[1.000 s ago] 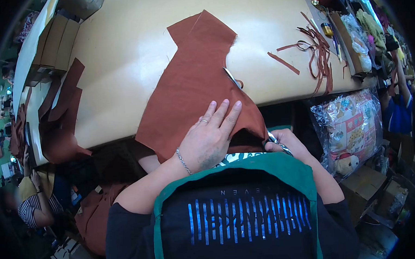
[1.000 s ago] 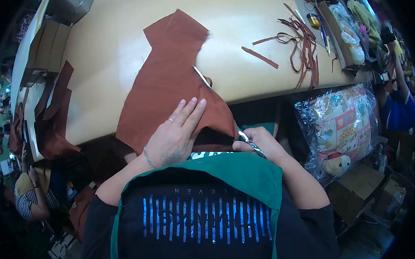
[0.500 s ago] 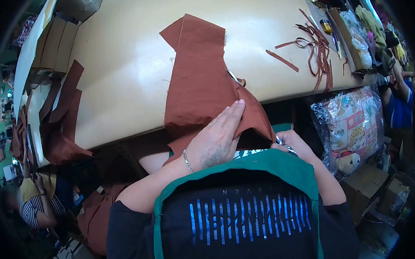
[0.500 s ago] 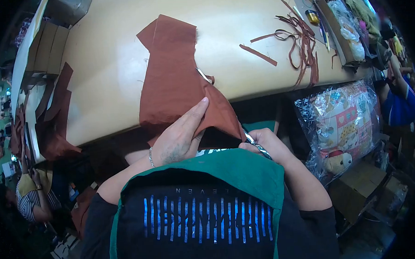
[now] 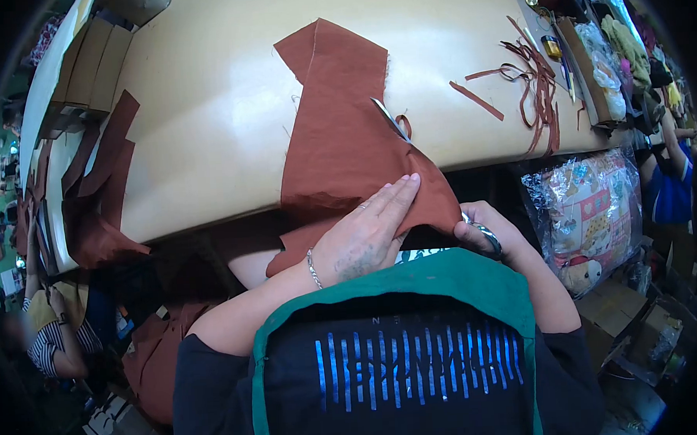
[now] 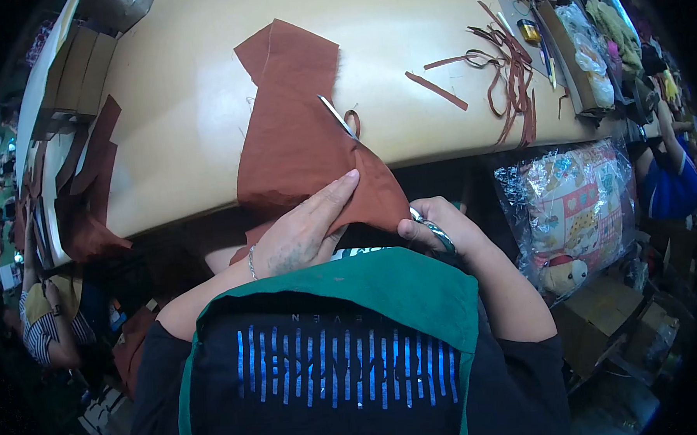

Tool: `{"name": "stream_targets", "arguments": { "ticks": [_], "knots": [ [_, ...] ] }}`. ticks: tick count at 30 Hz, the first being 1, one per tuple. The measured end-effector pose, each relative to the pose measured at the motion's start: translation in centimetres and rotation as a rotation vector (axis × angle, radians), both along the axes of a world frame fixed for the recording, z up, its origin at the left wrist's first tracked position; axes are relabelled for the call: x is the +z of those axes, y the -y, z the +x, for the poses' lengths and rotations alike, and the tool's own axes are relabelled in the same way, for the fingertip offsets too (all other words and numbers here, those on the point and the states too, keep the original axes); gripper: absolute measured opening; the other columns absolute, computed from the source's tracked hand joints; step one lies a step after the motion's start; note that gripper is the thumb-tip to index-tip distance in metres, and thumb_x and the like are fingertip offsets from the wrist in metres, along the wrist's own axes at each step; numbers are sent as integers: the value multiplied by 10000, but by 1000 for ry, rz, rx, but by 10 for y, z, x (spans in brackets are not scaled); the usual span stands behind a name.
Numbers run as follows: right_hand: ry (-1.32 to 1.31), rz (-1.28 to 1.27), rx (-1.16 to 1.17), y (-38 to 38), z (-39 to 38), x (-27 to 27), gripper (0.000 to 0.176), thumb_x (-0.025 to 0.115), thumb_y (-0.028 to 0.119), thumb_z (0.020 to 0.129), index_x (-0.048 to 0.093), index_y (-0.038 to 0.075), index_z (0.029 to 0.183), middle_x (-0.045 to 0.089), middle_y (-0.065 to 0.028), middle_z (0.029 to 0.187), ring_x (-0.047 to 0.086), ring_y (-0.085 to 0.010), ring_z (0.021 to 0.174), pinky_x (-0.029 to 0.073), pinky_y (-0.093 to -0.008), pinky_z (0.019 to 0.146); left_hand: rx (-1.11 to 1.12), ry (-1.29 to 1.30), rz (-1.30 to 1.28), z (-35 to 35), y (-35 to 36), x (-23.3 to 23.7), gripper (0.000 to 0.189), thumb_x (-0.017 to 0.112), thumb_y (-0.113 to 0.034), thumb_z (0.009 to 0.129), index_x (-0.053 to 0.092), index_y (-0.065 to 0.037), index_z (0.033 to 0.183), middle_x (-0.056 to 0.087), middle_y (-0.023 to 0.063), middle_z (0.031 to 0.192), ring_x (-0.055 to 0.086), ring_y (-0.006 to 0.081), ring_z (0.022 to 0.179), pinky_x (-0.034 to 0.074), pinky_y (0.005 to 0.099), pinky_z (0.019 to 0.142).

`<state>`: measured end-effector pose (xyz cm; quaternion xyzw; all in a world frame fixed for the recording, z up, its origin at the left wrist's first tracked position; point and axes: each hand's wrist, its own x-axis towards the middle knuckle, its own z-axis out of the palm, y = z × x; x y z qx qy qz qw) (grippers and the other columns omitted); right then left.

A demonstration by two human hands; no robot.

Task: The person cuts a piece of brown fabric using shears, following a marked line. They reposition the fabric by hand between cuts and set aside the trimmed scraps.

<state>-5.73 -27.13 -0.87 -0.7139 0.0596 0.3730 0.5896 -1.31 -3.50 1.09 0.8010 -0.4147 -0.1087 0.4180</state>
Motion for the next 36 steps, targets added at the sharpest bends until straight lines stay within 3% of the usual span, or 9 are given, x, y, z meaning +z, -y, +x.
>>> {"name": "stream_targets", "arguments": {
  "ticks": [5, 8, 14, 20, 23, 24, 27, 33, 36],
  "knots": [
    [1, 48, -67, -8, -5, 9, 619, 624, 589, 674, 569, -17, 785, 564, -21, 667, 501, -75, 647, 411, -236, 548, 24, -282, -62, 1, 1, 9, 614, 503, 16, 722, 257, 57, 1283, 391, 251, 1225, 413, 355, 1137, 354, 366, 953],
    [8, 30, -82, -5, -11, 3, 611, 622, 584, 680, 575, -18, 774, 568, -19, 663, 507, -81, 628, 416, -247, 542, 50, -349, -113, 0, 2, 9, 528, 432, 12, 819, 263, -9, 1318, 419, 235, 1215, 442, 318, 1132, 344, 339, 950],
    [12, -5, -130, -5, -21, -1, 586, 630, 564, 684, 585, -16, 752, 570, -14, 632, 522, -91, 575, 426, -259, 520, 26, -457, -206, 0, 4, 8, 557, 366, 21, 808, 230, -33, 1345, 395, 204, 1253, 412, 276, 1166, 297, 312, 975],
    [-95, 29, -205, -13, -23, 10, 542, 629, 538, 701, 588, -1, 746, 573, -21, 634, 524, -74, 584, 423, -244, 512, -40, -527, -351, -3, 7, 0, 549, 464, -73, 810, 266, 19, 1314, 379, 223, 1255, 366, 314, 1198, 291, 349, 986],
    [24, 18, -164, -5, -25, -2, 552, 623, 551, 699, 585, 2, 747, 556, -13, 618, 511, -65, 578, 411, -223, 505, -160, -310, -273, 13, -6, 2, 472, 405, -78, 835, 330, 32, 1288, 336, 199, 1309, 307, 310, 1239, 243, 361, 1011],
    [35, 13, -159, -4, -24, -3, 555, 620, 560, 695, 575, 8, 733, 545, -8, 603, 506, -64, 563, 404, -217, 494, -95, -54, -158, 16, -9, -4, 431, 421, -77, 816, 412, 39, 1231, 338, 203, 1306, 297, 330, 1241, 246, 393, 1010],
    [32, -26, -133, -1, -22, -3, 565, 610, 589, 681, 539, 29, 693, 509, 5, 559, 489, -61, 516, 382, -205, 457, 19, 324, 410, 17, -7, -13, 500, 462, -132, 783, 375, -21, 1263, 289, 147, 1354, 234, 326, 1278, 195, 549, 988],
    [-4, -72, -130, -2, -19, 3, 569, 601, 626, 655, 480, 70, 653, 448, 28, 506, 447, -58, 445, 342, -199, 400, 68, 360, 401, 17, 2, -24, 676, 554, -383, 738, 336, -72, 1298, 237, 99, 1391, 169, 293, 1306, 127, 585, 989],
    [-16, -57, -120, 0, -18, 3, 565, 603, 624, 655, 486, 71, 664, 445, 29, 512, 444, -55, 448, 344, -196, 403, 129, 618, 485, 23, 2, -39, 557, 524, -285, 760, 395, -108, 1272, 302, 64, 1368, 256, 272, 1279, 214, 551, 965]
  ]
}}
